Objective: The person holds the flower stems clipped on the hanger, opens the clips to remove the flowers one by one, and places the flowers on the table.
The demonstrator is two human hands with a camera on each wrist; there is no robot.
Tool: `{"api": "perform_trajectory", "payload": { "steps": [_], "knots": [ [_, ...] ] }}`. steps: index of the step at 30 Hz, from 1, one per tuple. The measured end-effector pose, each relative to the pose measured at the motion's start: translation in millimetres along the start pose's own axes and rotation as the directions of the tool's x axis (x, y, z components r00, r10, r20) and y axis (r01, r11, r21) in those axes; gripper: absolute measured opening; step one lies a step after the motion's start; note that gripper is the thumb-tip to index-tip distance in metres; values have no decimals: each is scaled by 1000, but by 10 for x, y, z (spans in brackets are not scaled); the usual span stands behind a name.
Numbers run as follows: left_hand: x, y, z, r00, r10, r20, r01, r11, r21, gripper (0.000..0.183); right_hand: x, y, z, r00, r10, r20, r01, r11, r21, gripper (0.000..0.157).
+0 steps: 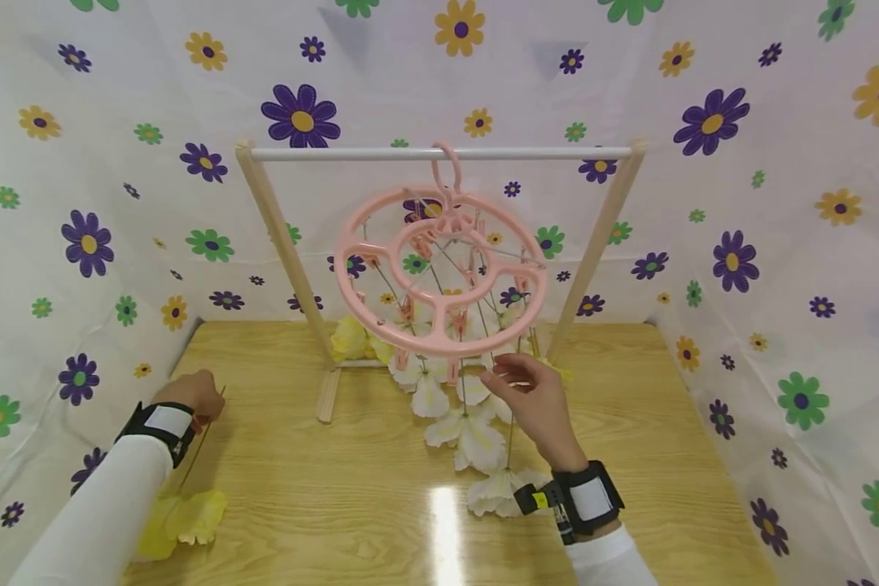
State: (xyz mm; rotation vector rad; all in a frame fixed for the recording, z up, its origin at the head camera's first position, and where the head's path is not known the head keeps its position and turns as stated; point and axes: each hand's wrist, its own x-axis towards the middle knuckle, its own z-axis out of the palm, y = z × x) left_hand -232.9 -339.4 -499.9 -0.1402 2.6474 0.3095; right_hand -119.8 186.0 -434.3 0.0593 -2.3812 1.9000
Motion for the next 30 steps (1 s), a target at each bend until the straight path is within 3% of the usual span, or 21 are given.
{"api": "perform_trajectory", "payload": {
  "steps": [8,14,19,25,27,30],
  "knots": [
    [79,-46,87,1000,-7,5,7,1000,22,15,55,89,-144,985,20,-173,-27,999,-35,29],
    [68,10,113,1000,3,-19,-3,1000,26,18,226,144,-312,977,28,-210,-49,994,-95,31],
    [-82,150,19,995,37,-87,-35,999,25,23,417,154,-382,985,45,-169,-69,988,-137,45],
    [-363,459,-40,983,96,-154,-94,995,22,24,631,132,-420,995,33,-91,-47,986,-160,49],
    [-470,566,-22,972,125,-200,-125,992,16,24,690,128,-421,997,36,-70,-48,984,-174,49],
    [-622,749,38,941,182,-285,-191,982,-5,25,765,136,-428,998,50,-45,-57,982,-178,45]
  ]
}}
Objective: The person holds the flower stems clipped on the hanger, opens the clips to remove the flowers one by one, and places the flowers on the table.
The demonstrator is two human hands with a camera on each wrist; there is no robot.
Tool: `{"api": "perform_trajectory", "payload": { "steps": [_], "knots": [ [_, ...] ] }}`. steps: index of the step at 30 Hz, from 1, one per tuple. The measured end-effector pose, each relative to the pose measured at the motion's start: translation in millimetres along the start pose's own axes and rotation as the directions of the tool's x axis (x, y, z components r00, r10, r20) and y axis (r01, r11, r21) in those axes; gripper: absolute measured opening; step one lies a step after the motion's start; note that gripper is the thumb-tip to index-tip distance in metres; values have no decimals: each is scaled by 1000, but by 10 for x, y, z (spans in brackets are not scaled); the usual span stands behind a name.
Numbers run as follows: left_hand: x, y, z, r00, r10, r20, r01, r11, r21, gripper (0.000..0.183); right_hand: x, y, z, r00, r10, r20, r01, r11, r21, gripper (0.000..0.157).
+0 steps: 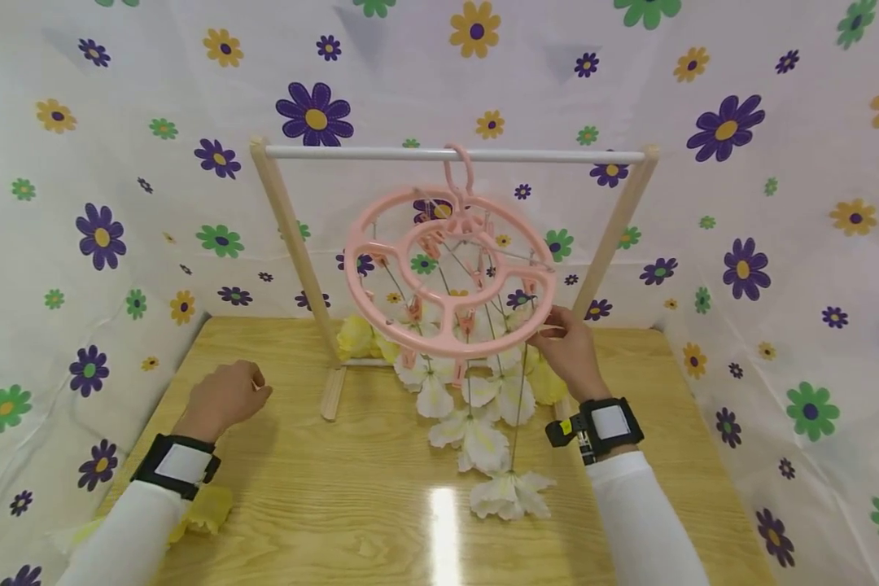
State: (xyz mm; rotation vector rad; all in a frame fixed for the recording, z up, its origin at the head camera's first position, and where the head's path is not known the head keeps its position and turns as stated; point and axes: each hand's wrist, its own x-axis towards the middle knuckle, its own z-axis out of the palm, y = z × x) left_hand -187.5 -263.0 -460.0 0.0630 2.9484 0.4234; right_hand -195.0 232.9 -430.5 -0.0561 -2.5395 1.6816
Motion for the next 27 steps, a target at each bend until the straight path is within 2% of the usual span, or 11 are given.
{"api": "perform_trajectory", "payload": {
  "steps": [4,7,11,16,21,24,27],
  "knots": [
    [-150,273,56,986,104,-127,-109,993,-38,24,54,18,13,1000,5,22,-6,1000,14,38],
    [-240,469,98,959,187,-212,-199,979,-37,20,54,9,24,999,16,31,-16,1000,10,36],
    [-342,740,168,931,251,-266,-280,957,-78,16,39,-1,39,999,26,47,-26,1000,12,34],
    [-392,1057,328,909,300,-289,-364,910,-198,12,-39,-10,44,998,-3,70,-1,998,60,29],
    [-419,1399,498,898,350,-266,-428,834,-348,12,-134,-52,90,994,-16,112,3,993,119,32],
    [-451,1626,585,882,403,-244,-470,789,-395,15,-177,-84,140,992,-30,125,7,983,182,33],
    [-474,1850,656,862,452,-229,-507,757,-413,21,-222,-128,191,991,-59,120,30,973,230,30]
  ]
}}
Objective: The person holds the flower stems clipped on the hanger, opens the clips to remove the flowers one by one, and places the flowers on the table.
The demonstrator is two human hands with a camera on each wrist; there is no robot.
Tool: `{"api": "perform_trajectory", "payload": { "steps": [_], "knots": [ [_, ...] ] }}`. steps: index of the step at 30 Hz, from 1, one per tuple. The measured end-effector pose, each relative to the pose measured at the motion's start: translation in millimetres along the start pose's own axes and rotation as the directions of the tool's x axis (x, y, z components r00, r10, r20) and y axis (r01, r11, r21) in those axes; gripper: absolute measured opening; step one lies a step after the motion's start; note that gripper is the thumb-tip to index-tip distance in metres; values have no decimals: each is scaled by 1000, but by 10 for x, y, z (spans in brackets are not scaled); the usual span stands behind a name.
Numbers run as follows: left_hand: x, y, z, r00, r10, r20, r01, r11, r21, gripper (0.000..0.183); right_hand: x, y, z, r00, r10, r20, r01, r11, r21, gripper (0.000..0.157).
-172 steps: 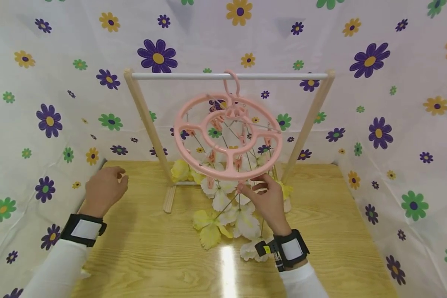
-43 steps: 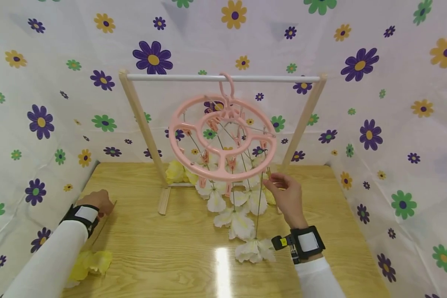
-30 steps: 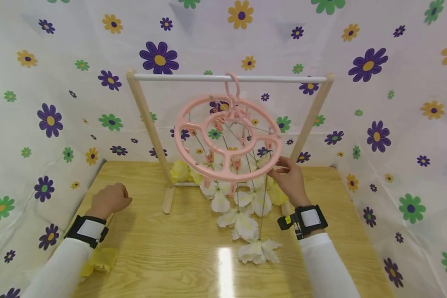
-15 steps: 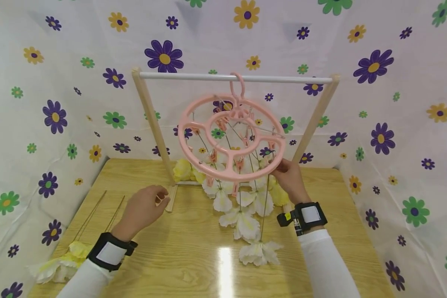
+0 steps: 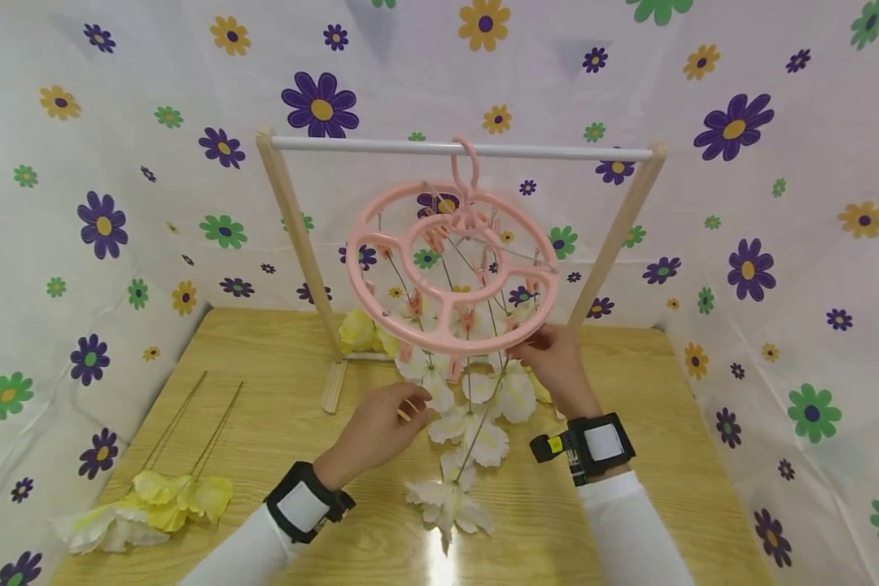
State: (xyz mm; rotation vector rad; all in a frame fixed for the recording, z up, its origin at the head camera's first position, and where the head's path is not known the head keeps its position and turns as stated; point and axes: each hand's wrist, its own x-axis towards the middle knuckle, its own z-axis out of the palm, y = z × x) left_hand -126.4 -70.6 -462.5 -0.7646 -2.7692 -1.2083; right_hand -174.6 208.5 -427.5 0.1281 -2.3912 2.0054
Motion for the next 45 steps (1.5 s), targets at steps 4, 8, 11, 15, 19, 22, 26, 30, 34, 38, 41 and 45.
{"api": "perform_trajectory", "payload": {
  "steps": [4,8,11,15,19,22,26,30,34,38,41,45],
  "knots": [
    [108,170,178,999,33,1,-33,999,-11,29,-35,-53,91,1000,-2,-1,2,999,36,23],
    [174,260,343,999,32,-23,-32,999,-13,32,-78,-103,170,999,53,-7,-52,997,58,17],
    [181,294,428,998,29,-56,-30,999,-14,28,-109,-132,212,997,73,-4,-72,995,68,17],
    [171,324,470,992,52,-113,-53,999,-10,16,-145,-150,230,998,65,6,-65,996,53,24],
    [154,340,471,989,65,-130,-67,998,-12,12,-172,-153,211,998,54,31,-55,998,29,29],
    [142,346,462,990,67,-121,-71,997,-25,12,-181,-145,171,997,33,76,-35,999,30,33],
    [117,347,440,991,79,-109,-83,996,-39,12,-180,-125,88,987,-12,159,0,997,73,39],
    [90,342,415,992,86,-95,-91,995,-47,12,-168,-96,15,977,-20,212,-9,991,135,36],
    [73,331,396,994,77,-79,-81,995,-57,13,-169,-72,-26,975,-3,220,-32,987,157,21],
    [74,321,377,995,69,-77,-73,996,-58,13,-185,-63,-41,974,-11,225,-29,984,175,16],
    [78,320,364,994,68,-81,-72,996,-56,12,-197,-63,-44,971,-34,235,-17,978,210,17],
    [79,320,353,994,68,-81,-72,996,-50,11,-205,-72,-38,969,-49,241,-7,974,225,17]
  ]
}}
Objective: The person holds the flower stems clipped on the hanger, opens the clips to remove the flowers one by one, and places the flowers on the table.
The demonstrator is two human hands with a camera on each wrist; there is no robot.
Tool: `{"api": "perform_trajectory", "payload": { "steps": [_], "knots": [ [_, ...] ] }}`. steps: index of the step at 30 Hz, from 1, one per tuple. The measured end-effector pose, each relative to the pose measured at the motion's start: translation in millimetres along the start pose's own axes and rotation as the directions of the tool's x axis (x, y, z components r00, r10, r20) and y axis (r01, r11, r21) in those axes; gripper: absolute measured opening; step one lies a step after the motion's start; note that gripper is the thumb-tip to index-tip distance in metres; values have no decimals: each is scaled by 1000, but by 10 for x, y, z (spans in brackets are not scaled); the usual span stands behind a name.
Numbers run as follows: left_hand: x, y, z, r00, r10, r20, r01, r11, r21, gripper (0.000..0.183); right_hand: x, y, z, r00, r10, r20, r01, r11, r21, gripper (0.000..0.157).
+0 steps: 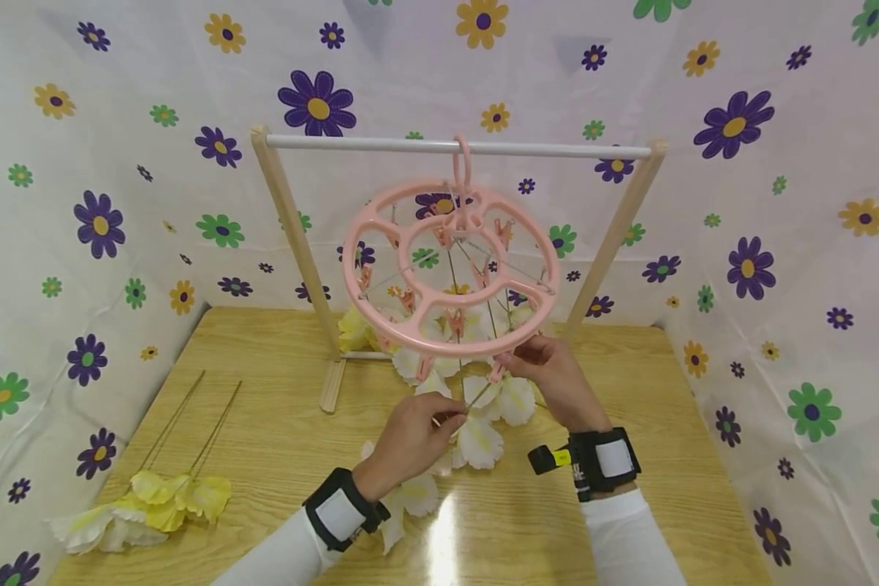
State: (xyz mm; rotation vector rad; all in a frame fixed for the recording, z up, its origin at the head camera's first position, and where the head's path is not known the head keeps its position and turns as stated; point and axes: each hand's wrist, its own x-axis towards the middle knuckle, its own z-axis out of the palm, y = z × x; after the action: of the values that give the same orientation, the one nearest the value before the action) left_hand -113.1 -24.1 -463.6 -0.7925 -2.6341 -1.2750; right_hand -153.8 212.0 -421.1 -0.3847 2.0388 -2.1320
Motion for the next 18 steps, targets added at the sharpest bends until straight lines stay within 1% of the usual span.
{"api": "perform_trajectory", "payload": {
  "steps": [7,12,15,18],
  "knots": [
    [11,-15,10,1000,7,-7,-7,1000,17,7,-1,-19,6,1000,0,12,1,999,-39,15],
    [4,-26,0,1000,11,-10,-11,1000,22,7,-2,-3,3,1000,2,16,-1,998,-58,19],
    [-14,-37,-20,1000,5,-7,-5,999,44,7,-4,3,13,1000,2,0,-2,998,-65,22],
    [-38,-62,-54,1000,-4,-1,4,997,78,7,-5,2,22,999,-1,-35,-1,998,-67,22]
  ]
}}
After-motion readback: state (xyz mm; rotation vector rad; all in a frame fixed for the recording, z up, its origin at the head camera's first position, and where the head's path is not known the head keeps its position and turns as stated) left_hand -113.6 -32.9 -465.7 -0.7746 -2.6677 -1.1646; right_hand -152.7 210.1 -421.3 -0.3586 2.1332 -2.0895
